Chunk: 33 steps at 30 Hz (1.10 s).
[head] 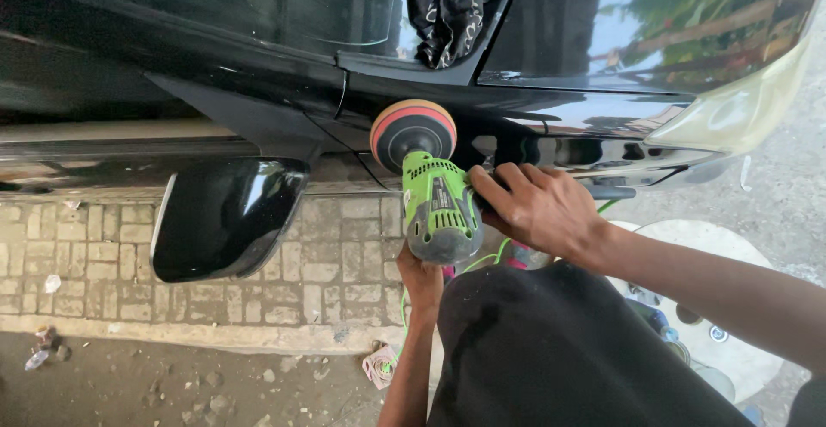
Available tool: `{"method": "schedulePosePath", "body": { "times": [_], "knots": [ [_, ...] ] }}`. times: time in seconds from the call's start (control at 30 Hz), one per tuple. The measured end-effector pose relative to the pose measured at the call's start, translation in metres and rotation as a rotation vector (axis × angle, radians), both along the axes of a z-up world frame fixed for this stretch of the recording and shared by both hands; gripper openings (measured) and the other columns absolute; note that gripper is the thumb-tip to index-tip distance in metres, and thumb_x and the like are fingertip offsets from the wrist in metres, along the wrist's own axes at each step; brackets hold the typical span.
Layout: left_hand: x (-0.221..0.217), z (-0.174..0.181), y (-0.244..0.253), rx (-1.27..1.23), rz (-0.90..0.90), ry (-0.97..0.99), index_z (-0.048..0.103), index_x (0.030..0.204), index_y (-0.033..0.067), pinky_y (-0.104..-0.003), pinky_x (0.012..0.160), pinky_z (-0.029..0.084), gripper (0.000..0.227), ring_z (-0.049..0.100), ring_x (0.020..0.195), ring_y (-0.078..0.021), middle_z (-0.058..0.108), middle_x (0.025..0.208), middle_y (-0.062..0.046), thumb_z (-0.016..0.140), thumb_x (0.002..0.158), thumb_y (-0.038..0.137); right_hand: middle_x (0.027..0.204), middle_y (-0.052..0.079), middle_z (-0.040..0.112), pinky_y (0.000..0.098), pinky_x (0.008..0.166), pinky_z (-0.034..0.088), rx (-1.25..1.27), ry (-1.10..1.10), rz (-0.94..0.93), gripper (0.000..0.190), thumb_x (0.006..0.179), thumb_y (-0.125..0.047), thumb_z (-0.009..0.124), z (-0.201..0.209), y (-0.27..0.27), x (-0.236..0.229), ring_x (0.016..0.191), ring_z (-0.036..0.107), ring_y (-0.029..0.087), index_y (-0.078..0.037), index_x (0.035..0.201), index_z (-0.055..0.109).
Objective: The person polishes the side panel of a black car using a green power polisher.
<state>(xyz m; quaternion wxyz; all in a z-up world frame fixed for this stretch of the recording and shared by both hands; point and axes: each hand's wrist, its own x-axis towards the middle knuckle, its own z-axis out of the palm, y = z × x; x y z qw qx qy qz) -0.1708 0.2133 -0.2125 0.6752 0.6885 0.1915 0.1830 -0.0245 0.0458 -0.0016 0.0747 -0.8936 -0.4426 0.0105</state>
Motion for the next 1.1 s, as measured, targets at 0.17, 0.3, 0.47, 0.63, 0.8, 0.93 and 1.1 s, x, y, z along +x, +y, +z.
{"method": "schedulePosePath", "body": {
  "times": [0.17, 0.3, 0.47, 0.63, 0.8, 0.93, 1.1],
  "knots": [
    [0.006, 0.023, -0.025, -0.067, -0.065, 0.181, 0.069, 0.102, -0.0044, -0.030, 0.052, 0.043, 0.027, 0.053, 0.061, -0.0088, 0.064, 0.070, -0.004, 0.062, 0.091, 0.019, 0.100, 0.011, 0.070, 0.0385, 0.056, 0.060, 0.090, -0.074, -0.018, 0.058, 0.085, -0.035, 0.074, -0.024, -0.039, -0.005, 0.081, 0.074, 0.030, -0.008, 0.133, 0.056],
    [0.010, 0.032, -0.044, 0.030, -0.186, 0.153, 0.069, 0.100, -0.0011, -0.028, 0.056, 0.045, 0.028, 0.055, 0.060, -0.0090, 0.060, 0.068, -0.002, 0.072, 0.094, 0.026, 0.099, 0.010, 0.071, 0.0379, 0.057, 0.061, 0.074, -0.017, -0.165, 0.061, 0.079, -0.029, 0.078, -0.050, -0.081, -0.017, 0.085, 0.076, 0.031, -0.012, 0.135, 0.058],
    [0.019, 0.062, -0.039, 0.137, -0.230, 0.178, 0.076, 0.109, 0.0045, -0.024, 0.057, 0.047, 0.033, 0.056, 0.061, -0.0051, 0.064, 0.069, 0.002, 0.081, 0.088, 0.030, 0.105, 0.007, 0.074, 0.0410, 0.063, 0.062, 0.201, -0.023, -0.328, 0.060, 0.076, -0.020, 0.081, -0.061, -0.099, -0.037, 0.086, 0.075, 0.027, -0.009, 0.132, 0.063],
    [0.016, 0.108, 0.021, 0.005, -0.033, 0.283, 0.078, 0.111, 0.0035, -0.022, 0.054, 0.046, 0.037, 0.058, 0.062, -0.0028, 0.072, 0.075, 0.004, 0.086, 0.079, 0.020, 0.117, 0.018, 0.072, 0.0402, 0.058, 0.061, 0.329, -0.112, -0.243, 0.077, 0.065, -0.038, 0.087, -0.061, -0.037, -0.038, 0.086, 0.075, 0.029, 0.007, 0.122, 0.062],
    [0.016, 0.155, 0.087, 0.366, 0.182, 0.161, 0.078, 0.104, -0.0003, -0.021, 0.059, 0.045, 0.035, 0.056, 0.067, -0.0036, 0.069, 0.079, 0.001, 0.091, 0.076, 0.017, 0.123, 0.011, 0.069, 0.0397, 0.063, 0.061, 0.453, 0.058, -0.309, 0.051, 0.074, -0.012, 0.078, -0.042, 0.036, -0.039, 0.089, 0.074, 0.026, 0.000, 0.122, 0.065],
    [0.019, 0.180, 0.086, 0.379, 0.174, 0.144, 0.076, 0.101, -0.0009, -0.021, 0.060, 0.046, 0.033, 0.055, 0.067, -0.0035, 0.067, 0.077, 0.002, 0.090, 0.077, 0.018, 0.116, 0.008, 0.069, 0.0449, 0.067, 0.057, 0.541, 0.150, -0.364, 0.053, 0.073, -0.013, 0.078, -0.030, 0.040, -0.040, 0.084, 0.071, 0.033, -0.003, 0.124, 0.065],
    [0.032, 0.193, 0.044, 0.451, 0.072, 0.199, 0.077, 0.099, 0.0010, -0.023, 0.059, 0.047, 0.034, 0.056, 0.064, -0.0046, 0.068, 0.072, -0.001, 0.092, 0.074, 0.020, 0.101, 0.014, 0.072, 0.0432, 0.063, 0.057, 0.618, 0.175, -0.456, 0.040, 0.076, -0.015, 0.077, -0.046, -0.006, -0.048, 0.075, 0.072, 0.035, -0.001, 0.113, 0.067]
  ]
}}
